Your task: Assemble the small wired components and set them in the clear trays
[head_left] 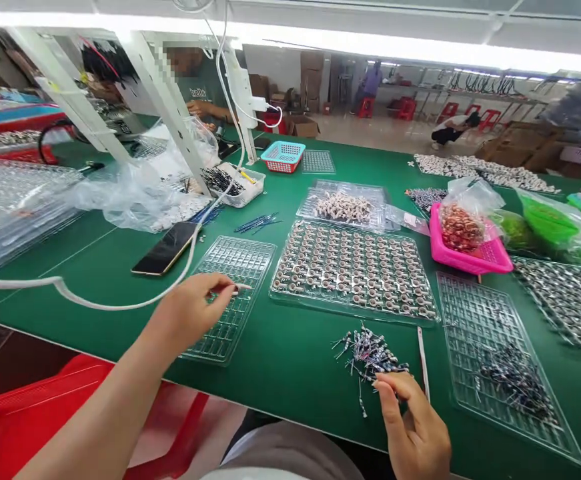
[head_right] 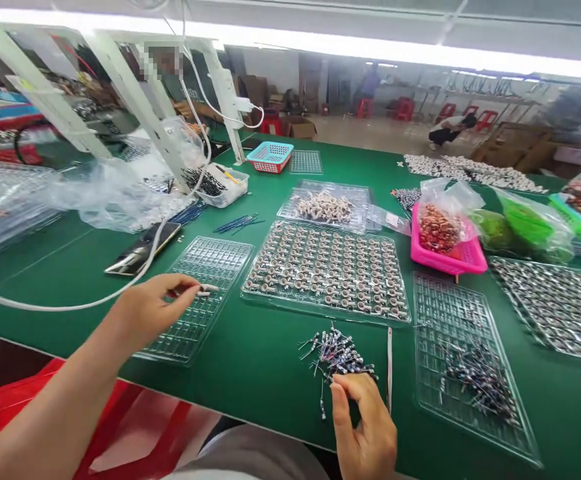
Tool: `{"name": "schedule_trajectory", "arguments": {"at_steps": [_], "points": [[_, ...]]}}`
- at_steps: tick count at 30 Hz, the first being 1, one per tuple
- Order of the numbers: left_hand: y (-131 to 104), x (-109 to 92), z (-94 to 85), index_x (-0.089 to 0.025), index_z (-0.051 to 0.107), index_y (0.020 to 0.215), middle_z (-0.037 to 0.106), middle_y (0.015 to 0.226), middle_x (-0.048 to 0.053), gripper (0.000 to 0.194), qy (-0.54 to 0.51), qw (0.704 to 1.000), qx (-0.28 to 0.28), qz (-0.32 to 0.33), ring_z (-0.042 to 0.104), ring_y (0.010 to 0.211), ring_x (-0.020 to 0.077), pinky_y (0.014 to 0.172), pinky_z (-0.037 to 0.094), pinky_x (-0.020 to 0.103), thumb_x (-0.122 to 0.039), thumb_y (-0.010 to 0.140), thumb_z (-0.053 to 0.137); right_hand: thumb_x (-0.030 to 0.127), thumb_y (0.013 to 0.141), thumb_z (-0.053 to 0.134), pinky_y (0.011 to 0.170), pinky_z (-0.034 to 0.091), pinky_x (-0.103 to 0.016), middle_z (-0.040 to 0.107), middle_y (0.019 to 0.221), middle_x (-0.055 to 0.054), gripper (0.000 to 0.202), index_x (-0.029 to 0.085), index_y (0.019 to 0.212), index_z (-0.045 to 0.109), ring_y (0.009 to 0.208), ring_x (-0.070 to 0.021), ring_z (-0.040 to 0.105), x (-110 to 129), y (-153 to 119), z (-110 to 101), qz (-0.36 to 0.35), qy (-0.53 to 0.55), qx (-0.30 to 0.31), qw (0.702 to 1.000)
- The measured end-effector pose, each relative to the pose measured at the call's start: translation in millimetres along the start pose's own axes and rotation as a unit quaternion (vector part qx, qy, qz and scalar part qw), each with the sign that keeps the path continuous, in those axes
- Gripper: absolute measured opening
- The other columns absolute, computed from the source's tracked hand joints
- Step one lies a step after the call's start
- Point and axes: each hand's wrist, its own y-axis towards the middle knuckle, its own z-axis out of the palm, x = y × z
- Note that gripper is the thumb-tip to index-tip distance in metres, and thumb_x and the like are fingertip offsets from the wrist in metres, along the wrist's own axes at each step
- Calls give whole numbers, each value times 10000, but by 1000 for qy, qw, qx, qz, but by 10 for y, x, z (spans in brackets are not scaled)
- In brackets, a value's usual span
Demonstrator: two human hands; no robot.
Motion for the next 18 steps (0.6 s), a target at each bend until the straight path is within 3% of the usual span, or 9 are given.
{"name": "schedule_trajectory", "arguments": {"at_steps": [3, 6, 9, 13, 18], "points": [[2, 240, -74, -195, 716, 957, 754, 933, 91, 299, 75, 995, 22, -55, 699, 833, 302, 697, 533, 362, -391, 889, 500, 271, 931, 597, 750, 571, -312, 732, 871, -43, 114, 238, 934, 706, 753, -191, 693, 13, 12, 1, -12, 8, 4, 1000], [25, 208, -1, -145, 704, 1074, 736, 1063, 162, 364, 115, 993, 19, -18, 662, 1023, 377, 823, 541, 464, -374, 890, 489, 238, 929, 593, 696, 570, -283, 725, 846, -33, 102, 231, 938, 694, 733, -176, 694, 15, 33, -8, -41, 4, 12, 999], [82, -45, 194, -139, 673, 1155, 696, 1166, 174, 397, 66, 994, 23, 79, 615, 1126, 357, 943, 506, 493, -390, 928, 465, 221, 936, 579, 678, 564, -268, 716, 848, -35, 100, 222, 929, 679, 748, -168, 692, 20, 44, -14, -43, -4, 16, 999], [301, -542, 499, -145, 684, 1115, 692, 1141, 161, 362, 11, 969, 104, 223, 605, 1114, 310, 983, 471, 455, -350, 962, 427, 203, 940, 567, 683, 563, -276, 711, 846, -34, 102, 221, 937, 667, 755, -169, 689, 27, 43, -13, -52, -6, 13, 999], [750, -1017, 781, -147, 703, 970, 705, 1009, 133, 278, 20, 954, 180, 238, 623, 995, 288, 858, 489, 393, -291, 941, 467, 164, 938, 560, 700, 557, -271, 705, 843, -25, 111, 218, 947, 657, 767, -158, 684, 26, 38, -6, -67, 0, 10, 998]]}}
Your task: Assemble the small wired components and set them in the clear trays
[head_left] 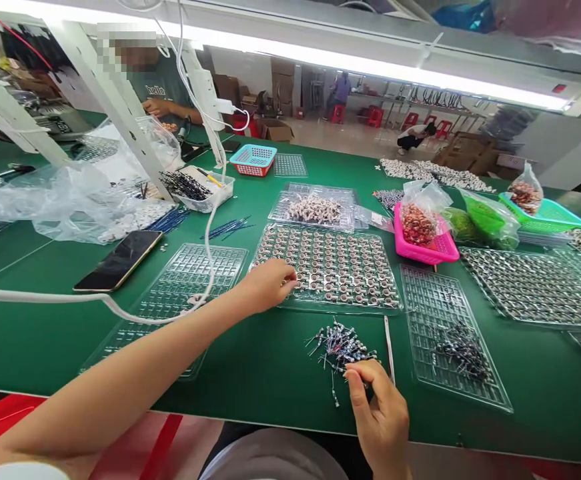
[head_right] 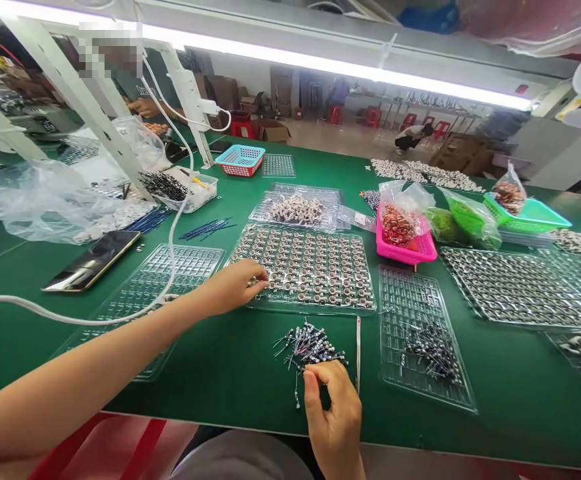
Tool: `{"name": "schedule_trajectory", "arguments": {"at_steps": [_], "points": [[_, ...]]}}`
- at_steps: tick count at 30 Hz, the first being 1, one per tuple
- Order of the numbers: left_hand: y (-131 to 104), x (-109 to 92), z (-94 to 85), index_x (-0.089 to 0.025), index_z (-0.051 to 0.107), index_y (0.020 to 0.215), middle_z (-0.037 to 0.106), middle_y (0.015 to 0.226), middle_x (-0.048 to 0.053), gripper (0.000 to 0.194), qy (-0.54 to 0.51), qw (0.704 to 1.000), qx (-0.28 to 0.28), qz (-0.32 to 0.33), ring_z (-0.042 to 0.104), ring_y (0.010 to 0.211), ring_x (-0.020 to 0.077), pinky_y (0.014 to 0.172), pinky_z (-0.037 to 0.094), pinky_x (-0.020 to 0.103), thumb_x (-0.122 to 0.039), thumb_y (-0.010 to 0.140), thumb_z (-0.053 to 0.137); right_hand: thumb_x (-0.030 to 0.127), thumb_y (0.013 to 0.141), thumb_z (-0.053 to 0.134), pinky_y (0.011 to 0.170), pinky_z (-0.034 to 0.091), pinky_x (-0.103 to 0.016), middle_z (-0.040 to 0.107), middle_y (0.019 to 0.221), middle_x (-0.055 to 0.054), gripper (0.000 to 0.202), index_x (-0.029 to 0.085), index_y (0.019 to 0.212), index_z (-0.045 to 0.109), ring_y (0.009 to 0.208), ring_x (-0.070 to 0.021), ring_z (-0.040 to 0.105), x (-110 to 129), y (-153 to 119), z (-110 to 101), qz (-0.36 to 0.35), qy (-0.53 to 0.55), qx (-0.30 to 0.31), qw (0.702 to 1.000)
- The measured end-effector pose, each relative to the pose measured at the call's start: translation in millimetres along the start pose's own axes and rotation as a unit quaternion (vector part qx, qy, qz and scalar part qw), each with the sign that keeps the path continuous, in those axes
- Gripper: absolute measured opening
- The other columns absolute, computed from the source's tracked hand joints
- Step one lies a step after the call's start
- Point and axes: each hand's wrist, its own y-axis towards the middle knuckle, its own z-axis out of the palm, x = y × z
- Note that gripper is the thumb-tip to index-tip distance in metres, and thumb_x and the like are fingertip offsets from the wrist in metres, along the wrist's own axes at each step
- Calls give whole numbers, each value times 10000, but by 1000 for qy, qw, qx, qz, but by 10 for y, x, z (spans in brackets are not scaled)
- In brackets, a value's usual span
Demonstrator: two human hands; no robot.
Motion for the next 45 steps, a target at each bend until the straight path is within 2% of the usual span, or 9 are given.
{"name": "schedule_trajectory", "arguments": {"at_steps": [10, 16, 20, 23, 28, 31, 35, 39, 45], "points": [[566, 159, -51, -204, 739, 811, 690, 947, 52, 131, -42, 984, 162, 60, 631, 810, 202, 671, 450, 262, -219, 781, 612, 141, 929, 552, 680, 541, -271, 687, 811, -24, 109, 213, 928, 634, 745, -160, 664, 19, 20, 34, -7, 10, -2, 1000], [645, 233, -139, -196, 697, 753, 663, 898, 43, 203, -99, 979, 155, 89, 605, 848, 207, 765, 458, 271, -389, 774, 639, 140, 937, 522, 677, 516, -270, 662, 767, -12, 119, 211, 895, 609, 709, -151, 642, 27, 11, 73, -6, 4, -10, 1000], [539, 213, -167, -199, 621, 900, 701, 878, 47, 292, -150, 982, 104, 42, 612, 802, 213, 716, 461, 292, -466, 865, 508, 149, 939, 524, 666, 488, -264, 640, 758, -7, 107, 207, 882, 592, 699, -140, 610, 17, -14, 95, 18, 14, -1, 1000], [318, 13, -116, -203, 525, 941, 739, 928, 75, 304, -252, 965, 75, 0, 626, 768, 203, 670, 472, 293, -492, 915, 436, 144, 942, 519, 678, 475, -270, 642, 771, -7, 107, 209, 897, 591, 711, -138, 602, 10, -13, 101, 19, 27, 3, 999], [-101, -556, 106, -192, 514, 898, 750, 915, 82, 317, -525, 843, 108, -53, 643, 774, 191, 680, 487, 299, -490, 849, 611, 131, 937, 527, 715, 472, -290, 649, 796, -5, 104, 218, 937, 585, 734, -144, 599, 42, -22, 40, -3, 20, 3, 1000], [-217, -747, 241, -174, 564, 874, 714, 870, 49, 312, -580, 804, 116, -53, 620, 759, 167, 695, 488, 294, -467, 831, 661, 140, 907, 581, 721, 469, -308, 644, 830, -20, 91, 214, 959, 578, 764, -164, 594, 103, -75, -39, -30, -38, 50, 998], [-234, -748, 363, -167, 596, 948, 671, 829, 15, 366, -597, 791, 101, -88, 594, 741, 159, 716, 495, 302, -450, 764, 737, 165, 805, 681, 658, 456, -310, 622, 827, -40, 148, 205, 902, 576, 757, -199, 573, 149, -159, -79, -28, -144, 123, 982], [-246, -713, 409, -169, 617, 1132, 665, 819, 6, 501, -576, 805, 88, -108, 598, 743, 178, 734, 490, 317, -487, 758, 719, 92, 783, 623, 639, 438, -301, 613, 814, -38, 156, 204, 870, 557, 746, -199, 565, 131, -202, -26, -17, -193, 135, 972], [-317, -745, 412, -176, 682, 997, 723, 958, 60, 364, -555, 825, 73, -76, 651, 914, 237, 843, 501, 334, -491, 819, 641, 72, 838, 540, 648, 414, -291, 590, 779, -29, 141, 208, 809, 521, 728, -182, 550, 142, -168, 23, -5, -210, 136, 968]]}}
